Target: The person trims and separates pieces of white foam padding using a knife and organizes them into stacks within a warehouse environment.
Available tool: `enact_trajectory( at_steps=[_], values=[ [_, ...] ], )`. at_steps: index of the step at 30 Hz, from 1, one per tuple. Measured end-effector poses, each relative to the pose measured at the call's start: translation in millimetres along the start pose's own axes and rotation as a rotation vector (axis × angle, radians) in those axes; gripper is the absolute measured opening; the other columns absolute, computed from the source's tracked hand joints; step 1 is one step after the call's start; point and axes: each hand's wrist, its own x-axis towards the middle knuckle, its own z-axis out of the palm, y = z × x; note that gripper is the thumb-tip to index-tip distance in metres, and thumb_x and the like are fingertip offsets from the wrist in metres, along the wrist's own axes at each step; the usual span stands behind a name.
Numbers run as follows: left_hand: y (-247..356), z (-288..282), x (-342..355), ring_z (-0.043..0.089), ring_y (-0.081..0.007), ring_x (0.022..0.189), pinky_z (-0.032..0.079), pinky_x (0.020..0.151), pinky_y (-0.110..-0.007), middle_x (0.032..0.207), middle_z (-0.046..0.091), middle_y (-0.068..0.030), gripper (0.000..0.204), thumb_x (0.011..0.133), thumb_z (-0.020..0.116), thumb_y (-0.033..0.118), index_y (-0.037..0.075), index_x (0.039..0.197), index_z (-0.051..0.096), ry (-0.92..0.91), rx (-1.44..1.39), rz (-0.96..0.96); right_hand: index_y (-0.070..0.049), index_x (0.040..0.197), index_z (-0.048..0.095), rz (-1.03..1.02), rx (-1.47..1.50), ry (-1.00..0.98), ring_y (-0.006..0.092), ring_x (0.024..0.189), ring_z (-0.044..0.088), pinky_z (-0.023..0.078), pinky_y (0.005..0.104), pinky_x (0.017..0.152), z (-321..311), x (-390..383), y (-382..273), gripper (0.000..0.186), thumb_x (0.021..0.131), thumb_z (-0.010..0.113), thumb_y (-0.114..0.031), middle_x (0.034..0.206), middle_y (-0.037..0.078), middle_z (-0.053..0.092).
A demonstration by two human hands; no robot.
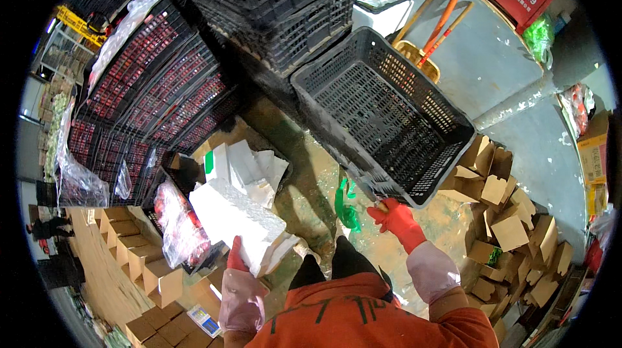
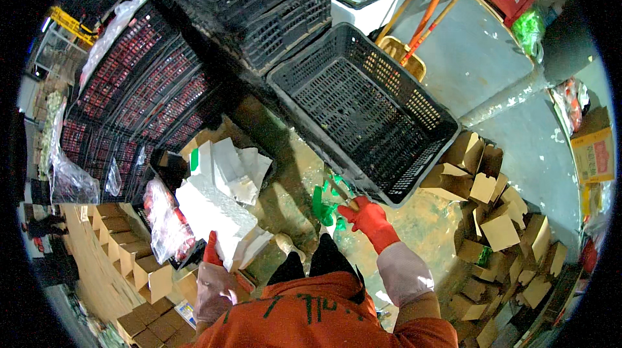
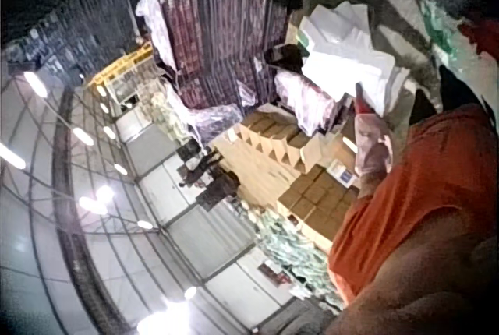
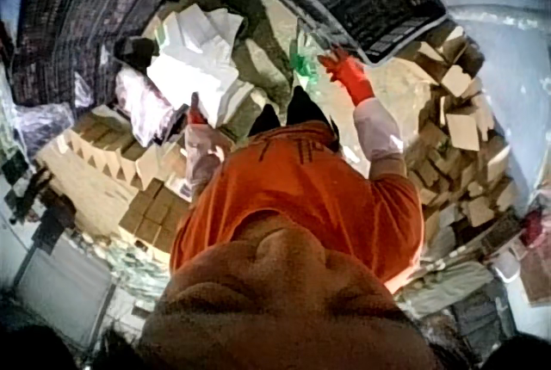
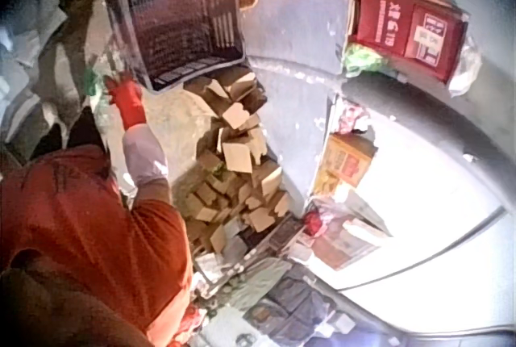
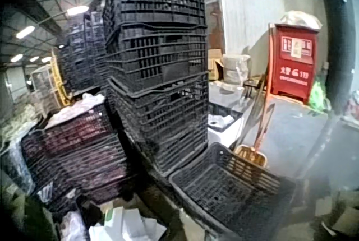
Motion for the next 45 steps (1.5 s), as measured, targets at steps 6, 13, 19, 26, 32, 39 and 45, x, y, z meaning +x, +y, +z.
enact_trajectory(
  at_steps=[6, 13, 19, 26, 32, 39, 45],
  values=[
    [15, -57, -4, 0.055, -0.0294, 0.107, 0.041, 0.095, -0.042, 0.120, 0.056, -0.0115, 0.052, 0.088, 0.053, 0.037, 0.005, 0.127, 0.045, -0.105, -0.039, 0.033, -0.002, 0.110, 0.051, -0.109, 0.318, 0.093, 0.0189, 0.060, 0.060, 0.048, 0.0283, 0.050, 34, 15, 38, 0.041, 0.078, 0.065, -0.021, 0.084, 0.008, 0.061],
    [42, -153, -12, 0.055, -0.0288, 0.106, 0.040, 0.096, -0.042, 0.117, 0.057, -0.0115, 0.051, 0.087, 0.055, 0.036, 0.003, 0.125, 0.047, -0.086, -0.113, 0.186, -0.001, 0.114, 0.048, -0.107, 0.285, 0.229, 0.0166, 0.062, 0.061, 0.044, 0.0273, 0.053, 93, -19, 7, 0.042, 0.077, 0.064, -0.014, 0.081, 0.009, 0.061],
    [63, -202, -9, 0.059, -0.0295, 0.094, 0.045, 0.084, -0.045, 0.107, 0.062, -0.0091, 0.044, 0.082, 0.063, 0.033, 0.007, 0.116, 0.054, 0.199, -0.162, 0.107, -0.004, 0.116, 0.056, -0.229, 0.035, 0.135, 0.0127, 0.089, 0.055, 0.043, 0.0230, 0.072, 134, -41, 13, 0.036, 0.080, 0.057, -0.007, 0.097, 0.005, 0.061],
    [66, -257, -8, 0.060, -0.0304, 0.095, 0.047, 0.083, -0.043, 0.110, 0.061, -0.0135, 0.046, 0.085, 0.061, 0.023, 0.001, 0.122, 0.048, 0.179, -0.338, 0.200, -0.006, 0.116, 0.055, -0.063, 0.331, -0.143, 0.0146, 0.056, 0.054, 0.045, 0.0267, 0.053, 186, -44, -33, 0.039, 0.084, 0.058, -0.027, 0.082, 0.009, 0.063],
    [45, -297, -7, 0.057, -0.0310, 0.102, 0.045, 0.088, -0.043, 0.116, 0.057, -0.0152, 0.050, 0.086, 0.060, 0.022, 0.000, 0.127, 0.043, 0.119, -0.459, 0.297, -0.006, 0.102, 0.062, -0.126, 0.154, -0.188, 0.0127, 0.054, 0.054, 0.044, 0.0250, 0.050, 215, -57, -116, 0.048, 0.086, 0.050, -0.049, 0.067, 0.005, 0.060],
    [29, -320, -16, 0.054, -0.0311, 0.107, 0.043, 0.092, -0.044, 0.120, 0.054, -0.0155, 0.056, 0.085, 0.060, 0.025, 0.000, 0.130, 0.039, 0.096, -0.585, 0.276, -0.003, 0.120, 0.047, -0.241, 0.201, -0.310, 0.0186, 0.080, 0.063, 0.051, 0.0270, 0.068, 256, -46, -151, 0.044, 0.083, 0.063, -0.019, 0.100, 0.012, 0.062],
    [25, -322, -25, 0.053, -0.0310, 0.109, 0.042, 0.094, -0.044, 0.122, 0.053, -0.0144, 0.058, 0.085, 0.060, 0.028, 0.001, 0.131, 0.039, 0.106, -0.646, 0.318, -0.003, 0.106, 0.056, -0.136, 0.088, -0.485, 0.0105, 0.050, 0.050, 0.038, 0.0202, 0.045, 269, -37, -189, 0.032, 0.082, 0.059, -0.024, 0.088, 0.012, 0.066]
  ],
)
